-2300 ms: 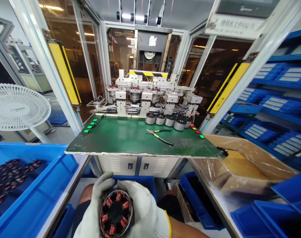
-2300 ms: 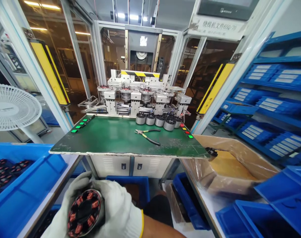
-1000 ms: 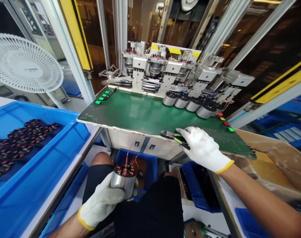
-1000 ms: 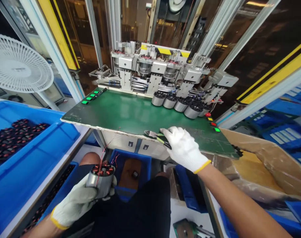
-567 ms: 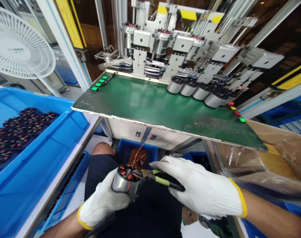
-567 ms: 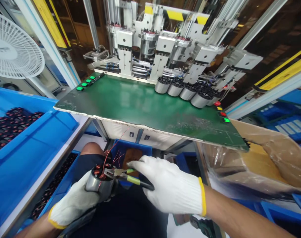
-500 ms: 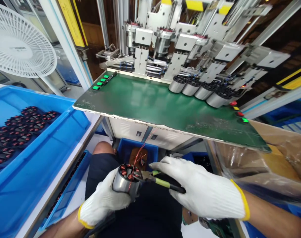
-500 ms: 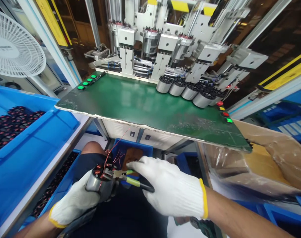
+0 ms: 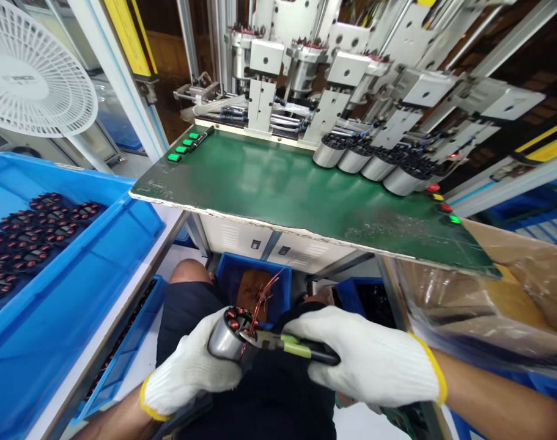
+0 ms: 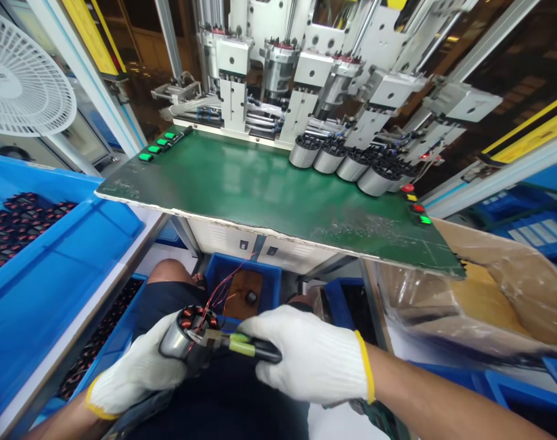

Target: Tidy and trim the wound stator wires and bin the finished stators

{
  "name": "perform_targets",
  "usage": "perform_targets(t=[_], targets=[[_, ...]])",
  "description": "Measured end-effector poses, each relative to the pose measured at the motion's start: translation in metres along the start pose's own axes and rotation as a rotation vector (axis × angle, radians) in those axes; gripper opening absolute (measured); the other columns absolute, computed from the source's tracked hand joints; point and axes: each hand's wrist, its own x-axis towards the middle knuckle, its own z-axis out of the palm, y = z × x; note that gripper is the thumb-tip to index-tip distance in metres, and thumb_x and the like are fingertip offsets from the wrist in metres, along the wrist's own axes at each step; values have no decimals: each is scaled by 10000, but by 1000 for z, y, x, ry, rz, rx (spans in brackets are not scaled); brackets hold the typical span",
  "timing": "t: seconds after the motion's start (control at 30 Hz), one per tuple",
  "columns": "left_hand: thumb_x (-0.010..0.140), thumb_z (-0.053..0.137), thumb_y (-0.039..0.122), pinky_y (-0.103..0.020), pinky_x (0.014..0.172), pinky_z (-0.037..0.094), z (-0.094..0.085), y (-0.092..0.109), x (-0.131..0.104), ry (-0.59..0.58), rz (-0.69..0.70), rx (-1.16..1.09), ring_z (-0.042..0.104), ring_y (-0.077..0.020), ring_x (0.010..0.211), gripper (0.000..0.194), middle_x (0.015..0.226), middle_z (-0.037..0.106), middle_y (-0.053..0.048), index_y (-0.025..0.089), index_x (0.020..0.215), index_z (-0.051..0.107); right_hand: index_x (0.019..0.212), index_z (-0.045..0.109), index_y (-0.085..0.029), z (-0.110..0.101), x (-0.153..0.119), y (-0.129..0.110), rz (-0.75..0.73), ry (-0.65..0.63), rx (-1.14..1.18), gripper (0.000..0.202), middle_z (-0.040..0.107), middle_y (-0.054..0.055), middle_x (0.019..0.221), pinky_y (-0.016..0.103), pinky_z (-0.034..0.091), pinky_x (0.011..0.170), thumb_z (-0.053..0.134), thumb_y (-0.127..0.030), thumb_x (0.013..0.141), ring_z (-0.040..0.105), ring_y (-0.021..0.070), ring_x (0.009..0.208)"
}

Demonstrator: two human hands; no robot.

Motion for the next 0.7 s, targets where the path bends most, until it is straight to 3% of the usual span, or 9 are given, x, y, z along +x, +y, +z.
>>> perform_targets(t=[0.07, 0.1, 0.2, 0.27, 0.37, 0.5, 0.7], targets=[[459, 659, 117, -313, 695, 545, 0, -3, 0, -35, 22, -13, 676, -279, 821, 696, 900, 733, -13, 222, 1147, 649, 983, 652, -246, 0, -2, -2, 26, -83, 125, 293, 617, -37, 734, 197, 418, 512, 563, -125, 731, 577, 137, 605], [459, 660, 114, -326, 721, 549, -1, -5, -1, -43, 43, -23, 675, -289, 856, 727, 949, 730, -23, 223, 1177, 632, 1006, 645, -251, 1, -4, -1, 36, -49, 133, 316, 623, -36, 749, 198, 427, 521, 550, -123, 733, 579, 138, 610], [436, 671, 97, -381, 884, 526, -3, -6, -4, 9, 134, -16, 637, -332, 1025, 804, 1108, 695, -53, 231, 1225, 597, 1229, 563, -286, 10, -11, 5, 80, 270, -72, 522, 639, 19, 1018, 272, 490, 726, 517, -115, 738, 617, 194, 838], [425, 667, 96, -408, 1001, 466, -5, -4, -8, 89, 202, 20, 577, -350, 1143, 839, 1213, 647, -61, 239, 1246, 573, 1354, 464, -306, 17, -15, 11, 123, 374, -223, 653, 587, 53, 1174, 329, 488, 813, 498, -110, 733, 601, 229, 958], [454, 650, 123, -411, 1067, 421, -7, 0, -12, 153, 310, 121, 536, -336, 1208, 844, 1292, 594, -61, 240, 1280, 520, 1413, 402, -316, 21, -17, 11, 196, 321, -312, 746, 532, 82, 1261, 357, 506, 787, 492, -114, 700, 598, 260, 995], [493, 627, 140, -386, 1051, 456, -10, 0, -15, 128, 454, 338, 564, -290, 1189, 847, 1314, 575, -40, 256, 1311, 439, 1446, 364, -306, 14, -12, -4, 268, 181, -327, 813, 489, 104, 1316, 403, 516, 799, 502, -119, 667, 568, 305, 1071], [468, 588, 147, -375, 1013, 496, -4, 7, -19, 166, 373, 348, 608, -260, 1121, 818, 1233, 619, -12, 279, 1262, 444, 1455, 367, -289, 7, -4, -17, 263, 116, -344, 836, 477, 123, 1321, 430, 512, 797, 506, -118, 648, 537, 342, 1104]])
